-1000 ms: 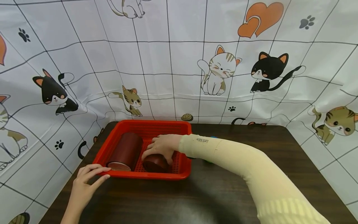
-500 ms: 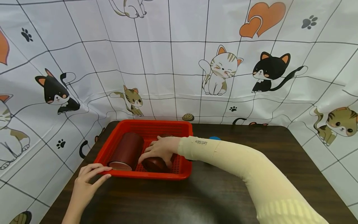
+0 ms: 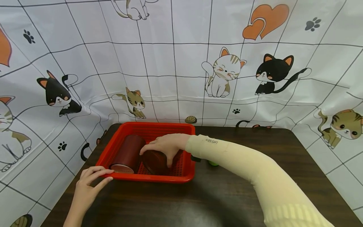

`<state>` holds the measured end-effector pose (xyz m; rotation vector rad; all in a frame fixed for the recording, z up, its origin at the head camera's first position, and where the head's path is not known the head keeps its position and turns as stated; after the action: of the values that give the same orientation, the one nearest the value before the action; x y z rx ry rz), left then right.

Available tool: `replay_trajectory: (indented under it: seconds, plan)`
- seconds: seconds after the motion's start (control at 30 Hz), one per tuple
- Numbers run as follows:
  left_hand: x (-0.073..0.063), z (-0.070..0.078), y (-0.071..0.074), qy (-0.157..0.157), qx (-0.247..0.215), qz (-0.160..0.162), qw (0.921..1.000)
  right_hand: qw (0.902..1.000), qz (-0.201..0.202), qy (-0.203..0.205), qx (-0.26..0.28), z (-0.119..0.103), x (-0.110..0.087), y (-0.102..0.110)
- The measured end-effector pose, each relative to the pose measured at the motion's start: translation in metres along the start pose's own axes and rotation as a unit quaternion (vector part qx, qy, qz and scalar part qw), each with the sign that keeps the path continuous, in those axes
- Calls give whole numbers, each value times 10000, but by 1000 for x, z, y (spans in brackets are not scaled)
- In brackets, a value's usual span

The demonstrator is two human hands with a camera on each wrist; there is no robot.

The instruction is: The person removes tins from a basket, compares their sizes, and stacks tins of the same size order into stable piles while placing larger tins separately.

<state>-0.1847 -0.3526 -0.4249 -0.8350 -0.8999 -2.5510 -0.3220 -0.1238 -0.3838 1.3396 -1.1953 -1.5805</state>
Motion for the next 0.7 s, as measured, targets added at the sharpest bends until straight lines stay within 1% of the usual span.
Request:
replay_trajectory:
  seconds: [0.13,0.2,0.3,0.5,0.7]
  plan:
    - [0,1,0,10,-24,27,10000,9966,481,50,673,8,-6,9]
    - [0,0,0,17,-36,28,10000,9920,746,46,1020,11,-10,15]
    - [1,-1,0,5,-53,15,10000,9837,1131,46,1398,17,-16,20]
    - [1,-2,0,-73,-38,48,10000,9682,1673,28,1858,26,-26,25]
    - [0,-1,0,-46,-29,75,10000,9503,2111,-122,2287,31,-37,31]
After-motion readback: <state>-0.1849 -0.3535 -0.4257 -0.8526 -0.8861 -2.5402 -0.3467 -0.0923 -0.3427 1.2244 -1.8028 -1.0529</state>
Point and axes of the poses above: each hand's wrist, its own x-axis towards the middle knuckle, its own y-axis out of the back of the hand, z = x × y, the point moved 7 cm from there along x, towards the middle knuckle, and after that the axes turned 8 degrees about -x, right-handed, at the moved point
